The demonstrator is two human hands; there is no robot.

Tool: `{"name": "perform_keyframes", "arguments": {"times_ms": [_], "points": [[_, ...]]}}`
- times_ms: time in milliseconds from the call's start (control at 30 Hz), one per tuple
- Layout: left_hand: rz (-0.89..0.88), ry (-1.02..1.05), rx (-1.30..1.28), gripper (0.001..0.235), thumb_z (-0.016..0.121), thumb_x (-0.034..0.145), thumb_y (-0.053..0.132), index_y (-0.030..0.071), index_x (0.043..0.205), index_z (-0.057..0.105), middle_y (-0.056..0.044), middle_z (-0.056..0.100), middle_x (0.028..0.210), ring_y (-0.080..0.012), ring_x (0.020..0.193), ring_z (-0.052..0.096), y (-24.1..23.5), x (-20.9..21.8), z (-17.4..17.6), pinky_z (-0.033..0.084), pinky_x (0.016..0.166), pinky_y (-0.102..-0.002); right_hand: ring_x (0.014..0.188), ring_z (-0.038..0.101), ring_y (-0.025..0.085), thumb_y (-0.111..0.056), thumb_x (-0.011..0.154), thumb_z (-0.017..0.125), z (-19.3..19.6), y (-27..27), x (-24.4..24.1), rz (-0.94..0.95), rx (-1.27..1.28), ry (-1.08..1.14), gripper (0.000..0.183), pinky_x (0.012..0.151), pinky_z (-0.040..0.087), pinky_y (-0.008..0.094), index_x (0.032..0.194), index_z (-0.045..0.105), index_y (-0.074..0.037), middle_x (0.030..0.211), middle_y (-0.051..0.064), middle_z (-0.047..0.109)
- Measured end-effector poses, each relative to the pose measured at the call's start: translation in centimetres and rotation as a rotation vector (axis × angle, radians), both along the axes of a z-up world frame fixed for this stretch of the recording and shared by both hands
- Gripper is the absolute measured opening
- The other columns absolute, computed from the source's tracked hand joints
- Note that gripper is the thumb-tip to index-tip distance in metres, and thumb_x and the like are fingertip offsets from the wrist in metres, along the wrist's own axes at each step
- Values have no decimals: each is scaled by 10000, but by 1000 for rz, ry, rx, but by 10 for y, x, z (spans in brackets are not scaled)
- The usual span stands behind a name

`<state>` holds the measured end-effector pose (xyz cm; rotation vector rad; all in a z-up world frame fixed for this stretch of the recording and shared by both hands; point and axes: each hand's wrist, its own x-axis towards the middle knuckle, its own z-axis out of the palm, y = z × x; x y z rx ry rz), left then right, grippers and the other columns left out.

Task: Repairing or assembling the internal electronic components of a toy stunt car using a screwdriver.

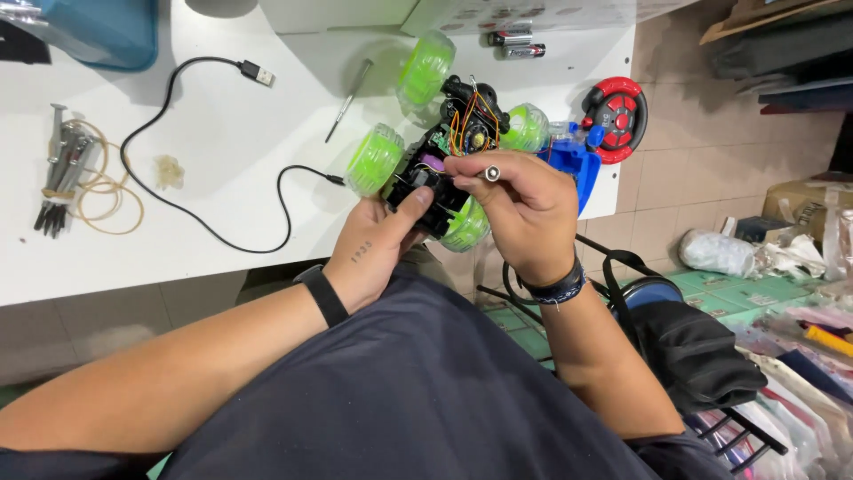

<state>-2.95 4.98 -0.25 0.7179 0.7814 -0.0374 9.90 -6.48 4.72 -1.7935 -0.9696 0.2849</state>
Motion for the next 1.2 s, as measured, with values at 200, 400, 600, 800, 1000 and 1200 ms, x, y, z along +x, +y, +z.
{"name": "perform_keyframes", "arguments": {"times_ms": [200,400,600,800,1000,1200], "points": [[-40,22,60,710,723,932,407,19,1463,456,-164,671,1242,-230,1113,638,-8,-3,-29,574,932,-472,869,768,295,39,909,792,-2,4,-11,-70,49,18,79,847,615,427,970,742,53,891,183,765],[-34,-26,104,733,700,944,392,-51,1460,427,-209,681,1145,-244,1029,649,0,2,-9,589,884,-488,844,755,271,60,892,795,-7,7,-19,-166,123,20,97,805,612,397,950,721,82,862,209,745],[-12,-36,111,707,688,954,372,-27,1471,416,-209,690,1138,-259,1033,670,0,7,0,602,867,-491,827,738,227,63,881,805,-12,9,-21,-210,159,37,119,786,620,392,949,713,97,852,205,737],[-7,-39,97,713,669,978,349,-9,1510,359,-195,679,1133,-257,976,670,-9,0,-25,590,843,-492,828,743,225,55,860,824,-14,7,-21,-237,190,84,130,762,616,352,929,718,83,851,211,743],[37,-9,81,706,687,969,344,7,1507,379,-147,675,1135,-213,978,653,-17,3,-23,589,842,-457,830,759,237,44,859,831,-16,7,-22,-260,202,91,140,763,627,346,933,716,75,864,198,752],[53,29,65,705,706,950,338,-11,1489,414,-193,663,1192,-240,1062,623,-19,3,-24,564,867,-485,841,762,251,33,845,850,-17,10,-25,-297,208,64,155,783,618,349,920,717,59,848,173,743]]}}
